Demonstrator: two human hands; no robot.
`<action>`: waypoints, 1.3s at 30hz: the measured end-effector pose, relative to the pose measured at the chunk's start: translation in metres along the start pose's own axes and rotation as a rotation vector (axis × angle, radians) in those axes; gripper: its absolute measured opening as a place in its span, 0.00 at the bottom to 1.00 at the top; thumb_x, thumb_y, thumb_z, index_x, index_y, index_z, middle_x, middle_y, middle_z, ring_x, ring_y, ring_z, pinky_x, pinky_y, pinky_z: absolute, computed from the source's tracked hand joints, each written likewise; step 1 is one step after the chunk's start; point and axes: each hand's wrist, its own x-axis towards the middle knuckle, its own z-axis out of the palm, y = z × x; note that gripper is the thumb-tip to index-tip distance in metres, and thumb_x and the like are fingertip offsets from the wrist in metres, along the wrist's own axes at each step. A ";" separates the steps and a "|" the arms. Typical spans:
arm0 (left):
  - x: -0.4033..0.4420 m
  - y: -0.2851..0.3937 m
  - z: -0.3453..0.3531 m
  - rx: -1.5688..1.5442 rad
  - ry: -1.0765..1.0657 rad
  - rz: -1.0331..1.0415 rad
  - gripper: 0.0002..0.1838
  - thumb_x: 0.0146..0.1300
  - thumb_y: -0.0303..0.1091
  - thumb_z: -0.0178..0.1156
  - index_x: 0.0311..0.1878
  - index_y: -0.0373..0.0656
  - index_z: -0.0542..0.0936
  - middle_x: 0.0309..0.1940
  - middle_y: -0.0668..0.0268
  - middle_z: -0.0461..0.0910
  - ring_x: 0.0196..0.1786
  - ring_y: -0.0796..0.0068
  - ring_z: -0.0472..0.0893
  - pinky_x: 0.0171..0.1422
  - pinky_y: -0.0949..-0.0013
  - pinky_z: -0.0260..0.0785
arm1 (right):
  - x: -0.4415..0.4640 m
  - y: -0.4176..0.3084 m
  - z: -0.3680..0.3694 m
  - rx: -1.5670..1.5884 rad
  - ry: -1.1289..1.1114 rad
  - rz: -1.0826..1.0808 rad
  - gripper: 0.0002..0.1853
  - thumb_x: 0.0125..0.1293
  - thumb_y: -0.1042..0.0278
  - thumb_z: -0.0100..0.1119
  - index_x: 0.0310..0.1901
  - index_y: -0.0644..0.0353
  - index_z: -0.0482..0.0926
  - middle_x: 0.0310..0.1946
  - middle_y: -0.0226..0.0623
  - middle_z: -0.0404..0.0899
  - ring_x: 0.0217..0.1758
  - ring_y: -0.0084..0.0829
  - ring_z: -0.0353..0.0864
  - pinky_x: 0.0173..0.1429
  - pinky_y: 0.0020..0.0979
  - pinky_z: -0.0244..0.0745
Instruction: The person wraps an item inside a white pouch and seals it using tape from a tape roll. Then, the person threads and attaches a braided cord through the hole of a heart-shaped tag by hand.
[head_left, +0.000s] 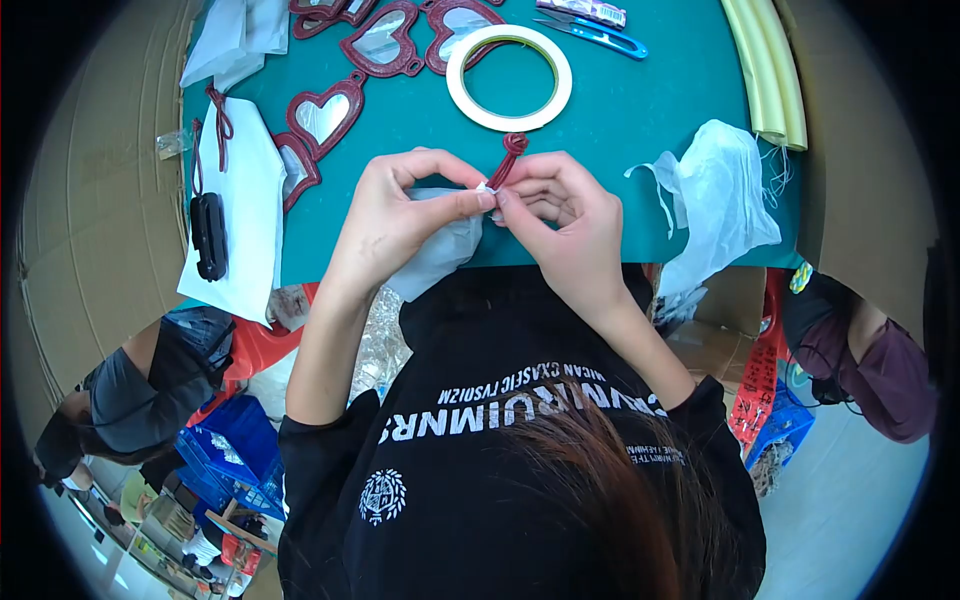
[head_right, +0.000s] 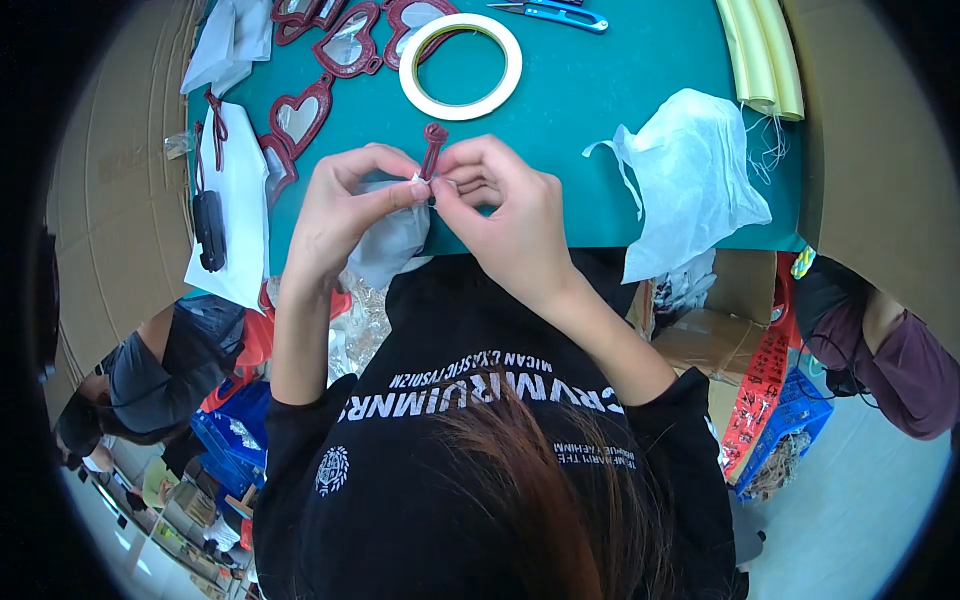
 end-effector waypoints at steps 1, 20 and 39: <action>0.001 0.001 -0.001 -0.042 -0.023 -0.009 0.05 0.52 0.30 0.69 0.31 0.40 0.85 0.29 0.68 0.80 0.35 0.79 0.78 0.41 0.75 0.68 | 0.000 0.002 0.001 -0.088 0.020 -0.084 0.06 0.61 0.79 0.61 0.37 0.70 0.76 0.36 0.38 0.80 0.38 0.23 0.82 0.42 0.24 0.80; -0.003 0.005 0.006 0.471 0.146 0.252 0.08 0.56 0.38 0.66 0.36 0.47 0.86 0.31 0.70 0.82 0.42 0.76 0.76 0.58 0.67 0.47 | -0.005 0.002 0.004 -0.193 0.167 -0.118 0.06 0.58 0.79 0.64 0.37 0.66 0.80 0.29 0.32 0.80 0.29 0.17 0.77 0.32 0.18 0.71; 0.009 0.009 0.002 0.119 -0.091 0.045 0.11 0.52 0.26 0.68 0.40 0.37 0.80 0.33 0.68 0.82 0.40 0.81 0.78 0.50 0.76 0.67 | -0.005 0.008 0.003 0.167 0.083 -0.172 0.04 0.62 0.80 0.61 0.38 0.71 0.80 0.36 0.36 0.79 0.40 0.23 0.82 0.42 0.20 0.77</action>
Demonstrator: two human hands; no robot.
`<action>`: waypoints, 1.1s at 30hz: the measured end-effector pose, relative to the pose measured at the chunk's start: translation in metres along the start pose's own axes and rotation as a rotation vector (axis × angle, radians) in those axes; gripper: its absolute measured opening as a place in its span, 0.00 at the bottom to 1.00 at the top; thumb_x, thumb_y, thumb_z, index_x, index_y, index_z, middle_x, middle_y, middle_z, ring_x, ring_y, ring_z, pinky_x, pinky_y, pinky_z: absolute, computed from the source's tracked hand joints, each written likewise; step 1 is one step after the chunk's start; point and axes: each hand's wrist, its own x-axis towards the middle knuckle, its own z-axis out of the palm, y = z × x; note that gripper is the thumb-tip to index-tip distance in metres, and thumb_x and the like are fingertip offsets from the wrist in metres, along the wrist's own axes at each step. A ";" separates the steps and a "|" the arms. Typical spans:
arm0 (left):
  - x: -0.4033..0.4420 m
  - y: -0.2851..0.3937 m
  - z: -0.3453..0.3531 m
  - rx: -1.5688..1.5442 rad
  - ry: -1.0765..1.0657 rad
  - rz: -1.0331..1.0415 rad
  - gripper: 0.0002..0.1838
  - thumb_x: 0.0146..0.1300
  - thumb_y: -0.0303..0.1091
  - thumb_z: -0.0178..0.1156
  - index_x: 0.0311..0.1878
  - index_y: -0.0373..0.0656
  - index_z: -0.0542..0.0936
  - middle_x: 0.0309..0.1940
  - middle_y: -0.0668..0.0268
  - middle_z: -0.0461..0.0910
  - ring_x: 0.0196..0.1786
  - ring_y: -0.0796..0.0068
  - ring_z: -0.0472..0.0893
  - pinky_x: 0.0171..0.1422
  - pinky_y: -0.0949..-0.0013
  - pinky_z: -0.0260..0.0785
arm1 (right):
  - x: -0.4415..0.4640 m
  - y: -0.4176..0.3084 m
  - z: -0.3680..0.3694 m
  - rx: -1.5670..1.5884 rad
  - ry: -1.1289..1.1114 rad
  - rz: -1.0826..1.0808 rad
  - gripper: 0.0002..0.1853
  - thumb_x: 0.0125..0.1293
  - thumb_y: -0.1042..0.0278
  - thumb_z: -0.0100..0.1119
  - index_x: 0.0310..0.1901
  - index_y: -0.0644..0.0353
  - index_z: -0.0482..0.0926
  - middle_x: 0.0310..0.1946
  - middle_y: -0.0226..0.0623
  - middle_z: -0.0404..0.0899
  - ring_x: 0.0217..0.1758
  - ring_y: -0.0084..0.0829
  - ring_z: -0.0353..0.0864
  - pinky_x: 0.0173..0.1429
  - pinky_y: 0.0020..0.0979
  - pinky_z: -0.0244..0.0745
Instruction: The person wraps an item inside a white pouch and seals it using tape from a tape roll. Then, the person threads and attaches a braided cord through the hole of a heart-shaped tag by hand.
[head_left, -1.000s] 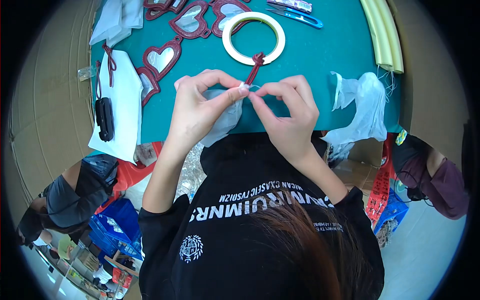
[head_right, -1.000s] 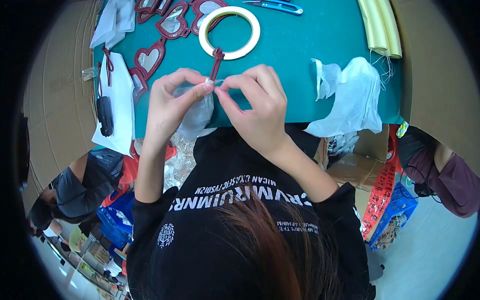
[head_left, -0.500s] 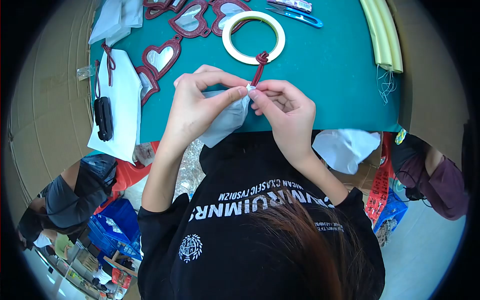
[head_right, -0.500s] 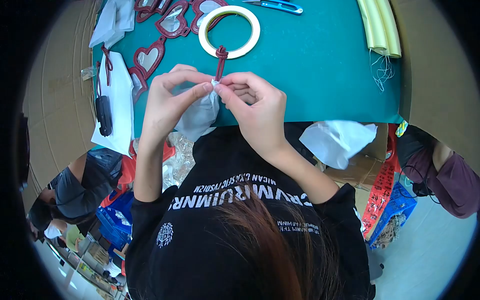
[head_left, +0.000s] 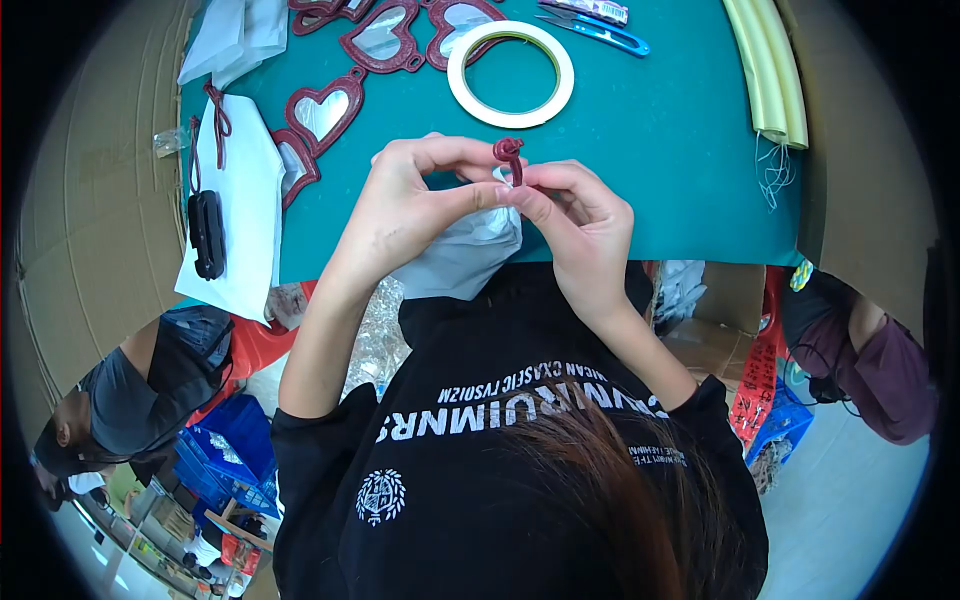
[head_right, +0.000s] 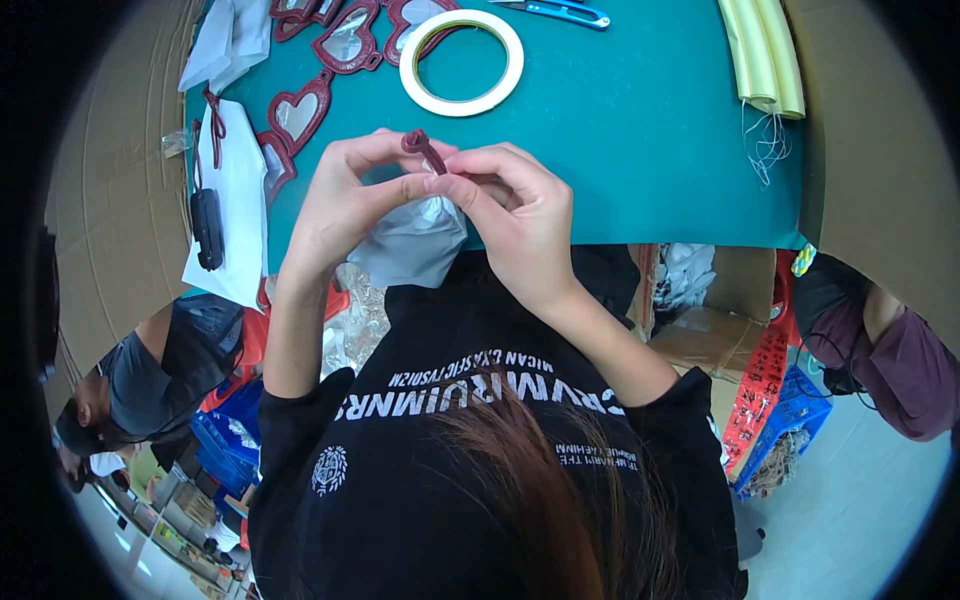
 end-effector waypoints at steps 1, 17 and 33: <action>0.000 0.000 -0.001 0.049 -0.001 0.002 0.11 0.51 0.26 0.68 0.39 0.38 0.80 0.35 0.68 0.82 0.42 0.80 0.78 0.52 0.75 0.67 | 0.000 0.000 -0.001 0.000 0.000 0.000 0.04 0.62 0.80 0.61 0.38 0.71 0.80 0.36 0.36 0.79 0.40 0.23 0.82 0.42 0.20 0.77; 0.001 0.007 -0.023 -0.010 -0.138 0.267 0.10 0.51 0.25 0.67 0.32 0.42 0.74 0.36 0.68 0.80 0.50 0.75 0.78 0.61 0.66 0.64 | -0.002 -0.001 -0.002 -0.247 -0.042 -0.051 0.04 0.64 0.78 0.60 0.37 0.69 0.78 0.33 0.33 0.77 0.34 0.18 0.75 0.38 0.19 0.70; -0.016 0.005 0.028 -0.512 0.263 0.036 0.12 0.59 0.22 0.64 0.43 0.36 0.72 0.36 0.62 0.83 0.38 0.85 0.80 0.41 0.84 0.71 | 0.001 -0.004 0.000 -0.497 0.060 -0.161 0.07 0.60 0.80 0.63 0.40 0.69 0.80 0.34 0.36 0.80 0.36 0.19 0.79 0.39 0.19 0.75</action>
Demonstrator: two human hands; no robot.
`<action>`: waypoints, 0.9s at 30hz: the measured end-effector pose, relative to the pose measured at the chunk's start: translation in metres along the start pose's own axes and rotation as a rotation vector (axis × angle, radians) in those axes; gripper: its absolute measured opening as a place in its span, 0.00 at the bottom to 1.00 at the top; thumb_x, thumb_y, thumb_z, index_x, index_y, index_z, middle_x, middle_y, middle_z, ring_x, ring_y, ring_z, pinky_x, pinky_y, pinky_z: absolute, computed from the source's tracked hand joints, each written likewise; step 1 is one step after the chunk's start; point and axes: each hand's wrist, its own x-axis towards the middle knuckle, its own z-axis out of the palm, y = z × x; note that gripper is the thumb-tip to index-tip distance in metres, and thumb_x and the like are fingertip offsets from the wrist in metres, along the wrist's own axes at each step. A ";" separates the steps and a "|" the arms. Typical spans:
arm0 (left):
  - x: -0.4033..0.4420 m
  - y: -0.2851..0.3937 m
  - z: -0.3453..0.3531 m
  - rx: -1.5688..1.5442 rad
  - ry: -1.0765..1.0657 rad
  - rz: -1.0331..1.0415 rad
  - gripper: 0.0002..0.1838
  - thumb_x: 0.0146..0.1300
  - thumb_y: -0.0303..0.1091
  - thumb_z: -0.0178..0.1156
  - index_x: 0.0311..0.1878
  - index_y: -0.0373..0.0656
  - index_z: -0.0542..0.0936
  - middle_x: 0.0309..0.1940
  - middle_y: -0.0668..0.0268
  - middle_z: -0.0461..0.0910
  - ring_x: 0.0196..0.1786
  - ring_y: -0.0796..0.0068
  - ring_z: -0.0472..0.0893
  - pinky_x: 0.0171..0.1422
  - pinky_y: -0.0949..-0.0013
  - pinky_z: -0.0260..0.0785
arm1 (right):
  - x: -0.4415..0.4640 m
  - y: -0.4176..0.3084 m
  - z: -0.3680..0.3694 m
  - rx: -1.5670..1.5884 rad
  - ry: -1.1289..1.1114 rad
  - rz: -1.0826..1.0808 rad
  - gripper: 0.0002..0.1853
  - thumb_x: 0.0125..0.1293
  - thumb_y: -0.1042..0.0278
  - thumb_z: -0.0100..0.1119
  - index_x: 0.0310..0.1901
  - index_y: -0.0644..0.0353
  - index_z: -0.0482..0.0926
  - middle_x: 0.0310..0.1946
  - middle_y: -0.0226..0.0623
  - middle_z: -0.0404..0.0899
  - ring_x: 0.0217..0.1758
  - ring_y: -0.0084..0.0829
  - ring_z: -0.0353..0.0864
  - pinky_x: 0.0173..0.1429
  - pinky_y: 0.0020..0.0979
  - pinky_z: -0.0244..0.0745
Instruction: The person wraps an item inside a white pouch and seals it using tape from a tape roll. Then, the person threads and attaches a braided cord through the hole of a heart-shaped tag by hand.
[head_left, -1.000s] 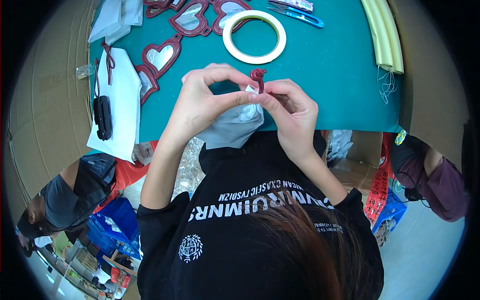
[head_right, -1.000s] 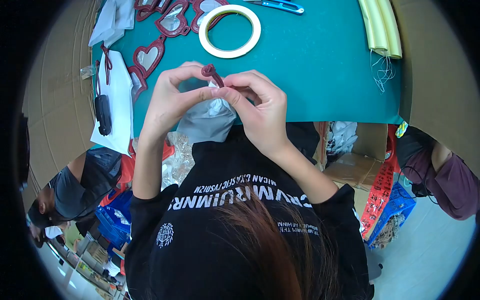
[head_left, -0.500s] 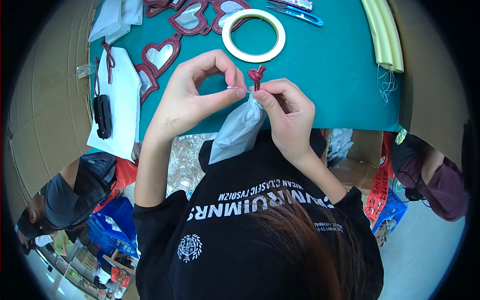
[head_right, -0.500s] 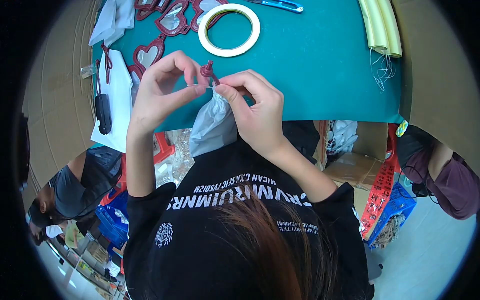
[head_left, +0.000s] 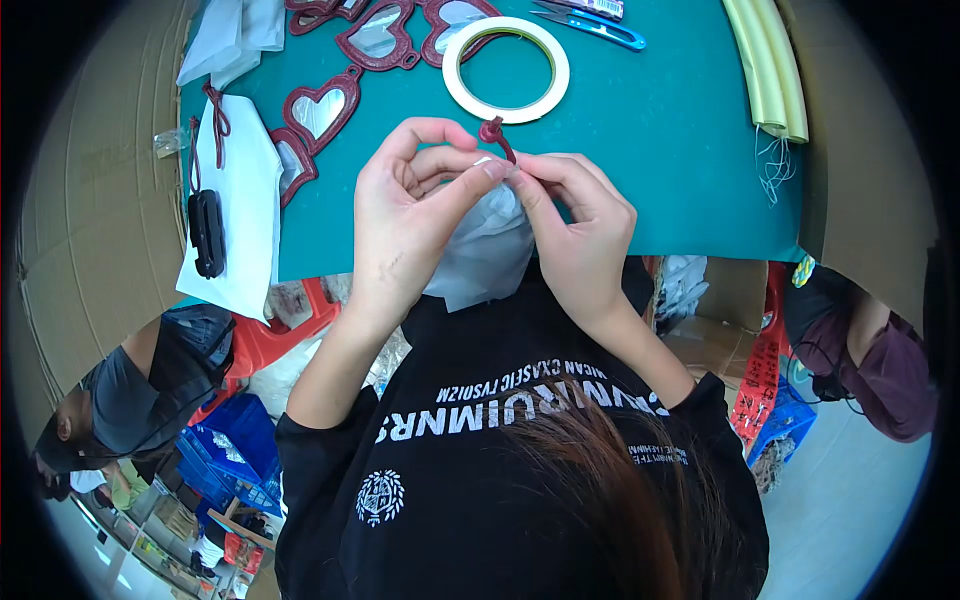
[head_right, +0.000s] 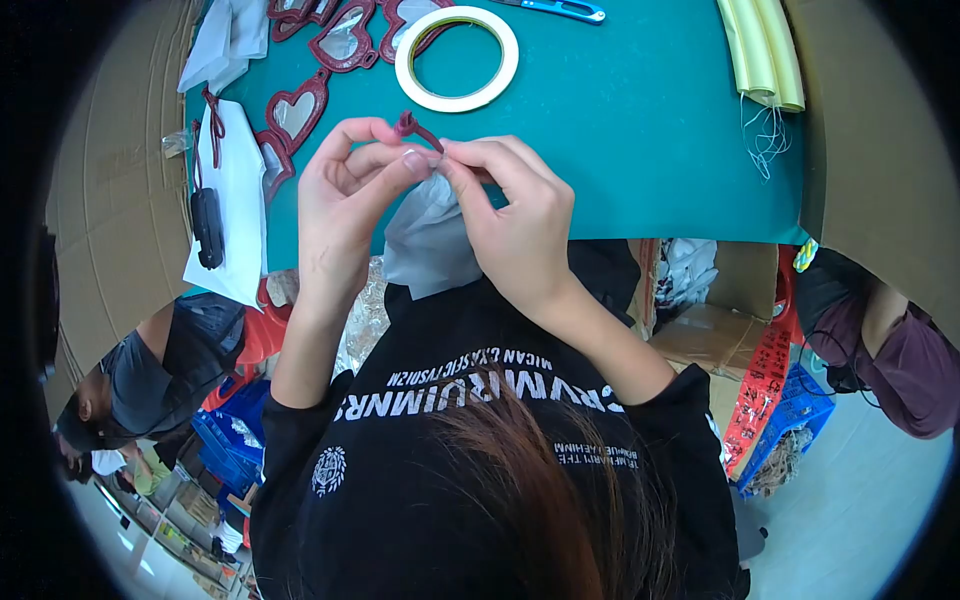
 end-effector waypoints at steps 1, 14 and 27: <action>-0.002 0.000 0.001 0.008 0.018 0.003 0.12 0.59 0.22 0.64 0.44 0.35 0.72 0.37 0.61 0.83 0.38 0.85 0.80 0.41 0.84 0.71 | 0.000 -0.001 0.000 -0.030 0.000 -0.027 0.08 0.60 0.80 0.63 0.41 0.69 0.80 0.34 0.36 0.80 0.36 0.19 0.79 0.39 0.19 0.75; -0.008 0.003 0.011 -0.079 -0.035 0.068 0.14 0.62 0.19 0.58 0.50 0.38 0.69 0.40 0.60 0.82 0.44 0.80 0.80 0.49 0.79 0.72 | 0.005 0.005 -0.003 0.316 0.022 0.153 0.06 0.61 0.79 0.62 0.40 0.70 0.80 0.37 0.33 0.79 0.38 0.18 0.77 0.42 0.20 0.73; 0.002 -0.009 0.000 0.041 -0.059 0.063 0.11 0.56 0.20 0.65 0.43 0.32 0.79 0.38 0.61 0.81 0.44 0.78 0.79 0.50 0.76 0.72 | 0.005 -0.004 0.000 0.733 0.070 0.321 0.09 0.60 0.79 0.63 0.41 0.65 0.74 0.35 0.34 0.79 0.36 0.17 0.78 0.37 0.18 0.70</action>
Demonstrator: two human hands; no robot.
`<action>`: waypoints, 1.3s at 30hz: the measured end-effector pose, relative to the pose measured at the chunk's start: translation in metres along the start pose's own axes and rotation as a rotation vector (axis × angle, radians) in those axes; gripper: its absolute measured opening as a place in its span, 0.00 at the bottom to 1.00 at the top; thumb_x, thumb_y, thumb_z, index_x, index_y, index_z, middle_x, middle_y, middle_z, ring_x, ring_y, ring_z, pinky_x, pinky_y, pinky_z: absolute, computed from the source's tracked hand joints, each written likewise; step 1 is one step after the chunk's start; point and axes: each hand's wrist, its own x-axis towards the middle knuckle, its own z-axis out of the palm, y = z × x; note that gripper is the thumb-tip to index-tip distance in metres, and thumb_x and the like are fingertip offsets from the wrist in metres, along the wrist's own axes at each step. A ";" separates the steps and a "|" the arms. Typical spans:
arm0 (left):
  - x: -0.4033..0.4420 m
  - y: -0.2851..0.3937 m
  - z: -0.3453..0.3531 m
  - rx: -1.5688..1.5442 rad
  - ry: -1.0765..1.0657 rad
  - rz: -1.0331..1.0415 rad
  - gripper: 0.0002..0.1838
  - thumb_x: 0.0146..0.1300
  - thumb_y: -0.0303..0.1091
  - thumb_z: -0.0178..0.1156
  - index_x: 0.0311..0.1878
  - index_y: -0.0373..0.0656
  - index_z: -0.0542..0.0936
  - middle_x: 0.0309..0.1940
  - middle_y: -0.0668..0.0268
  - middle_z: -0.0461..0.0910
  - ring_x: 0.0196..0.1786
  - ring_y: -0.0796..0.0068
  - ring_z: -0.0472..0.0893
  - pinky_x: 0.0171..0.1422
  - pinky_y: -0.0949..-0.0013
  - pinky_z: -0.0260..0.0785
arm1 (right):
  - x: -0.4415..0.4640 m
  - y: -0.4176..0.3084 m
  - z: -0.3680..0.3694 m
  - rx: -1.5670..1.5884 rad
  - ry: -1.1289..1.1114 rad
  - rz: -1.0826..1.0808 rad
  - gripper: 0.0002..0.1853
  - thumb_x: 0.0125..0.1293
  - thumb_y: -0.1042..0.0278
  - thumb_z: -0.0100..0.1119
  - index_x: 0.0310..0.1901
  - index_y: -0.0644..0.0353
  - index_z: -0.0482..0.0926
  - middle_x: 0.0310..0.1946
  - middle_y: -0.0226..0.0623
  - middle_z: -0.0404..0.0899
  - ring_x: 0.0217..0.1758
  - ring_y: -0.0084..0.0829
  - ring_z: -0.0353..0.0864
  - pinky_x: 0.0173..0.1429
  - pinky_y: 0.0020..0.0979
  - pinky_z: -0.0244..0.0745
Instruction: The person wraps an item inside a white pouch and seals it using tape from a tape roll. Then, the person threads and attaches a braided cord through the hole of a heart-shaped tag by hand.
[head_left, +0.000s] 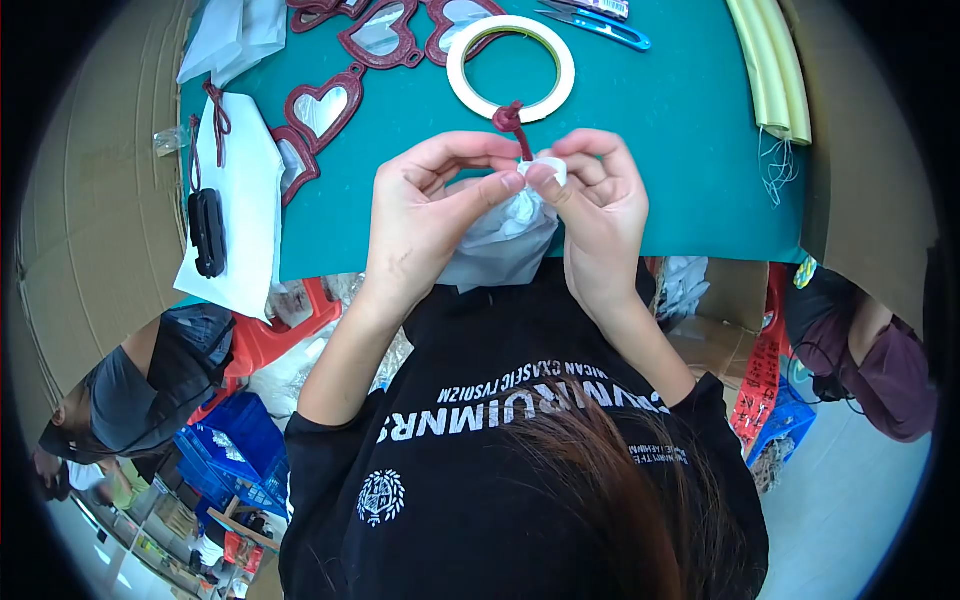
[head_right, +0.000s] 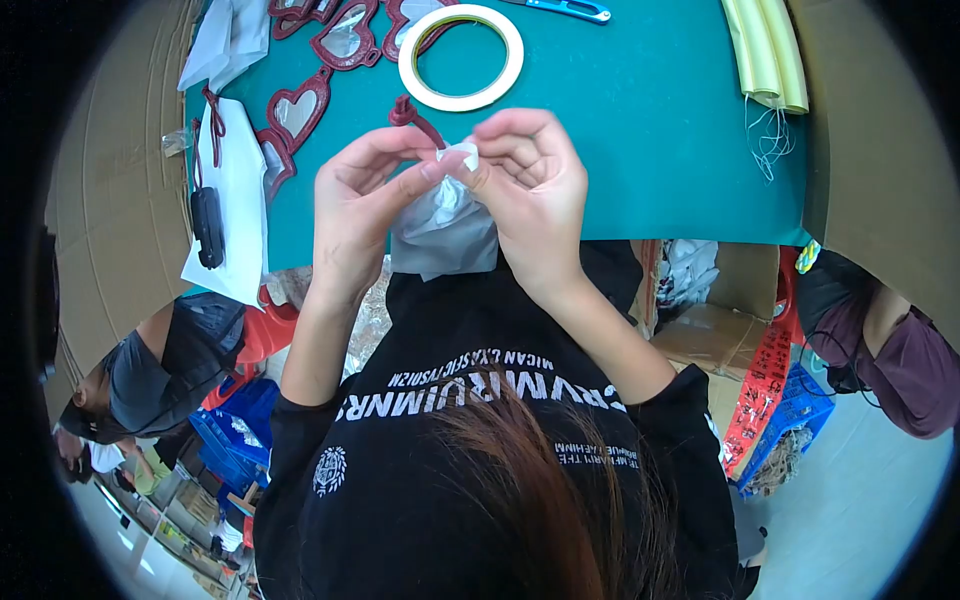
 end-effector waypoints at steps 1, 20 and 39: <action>0.000 0.001 0.001 -0.026 -0.005 -0.013 0.11 0.56 0.20 0.65 0.43 0.31 0.79 0.39 0.61 0.81 0.43 0.78 0.79 0.50 0.76 0.72 | 0.000 0.001 0.000 0.000 0.000 0.001 0.09 0.60 0.79 0.63 0.41 0.65 0.74 0.35 0.34 0.79 0.36 0.17 0.78 0.37 0.18 0.70; -0.003 -0.013 0.026 -0.310 0.145 0.029 0.08 0.60 0.21 0.62 0.43 0.31 0.78 0.38 0.62 0.81 0.41 0.80 0.79 0.47 0.79 0.72 | 0.008 0.017 0.001 -0.340 0.089 -0.455 0.06 0.61 0.80 0.62 0.38 0.68 0.77 0.31 0.33 0.79 0.34 0.17 0.77 0.38 0.17 0.71; 0.029 -0.002 0.001 0.390 0.043 0.494 0.09 0.51 0.28 0.70 0.37 0.40 0.84 0.35 0.65 0.82 0.49 0.72 0.78 0.54 0.69 0.69 | 0.006 -0.013 0.003 -0.304 -0.110 -0.156 0.09 0.70 0.70 0.54 0.46 0.67 0.74 0.40 0.31 0.76 0.40 0.14 0.72 0.44 0.17 0.67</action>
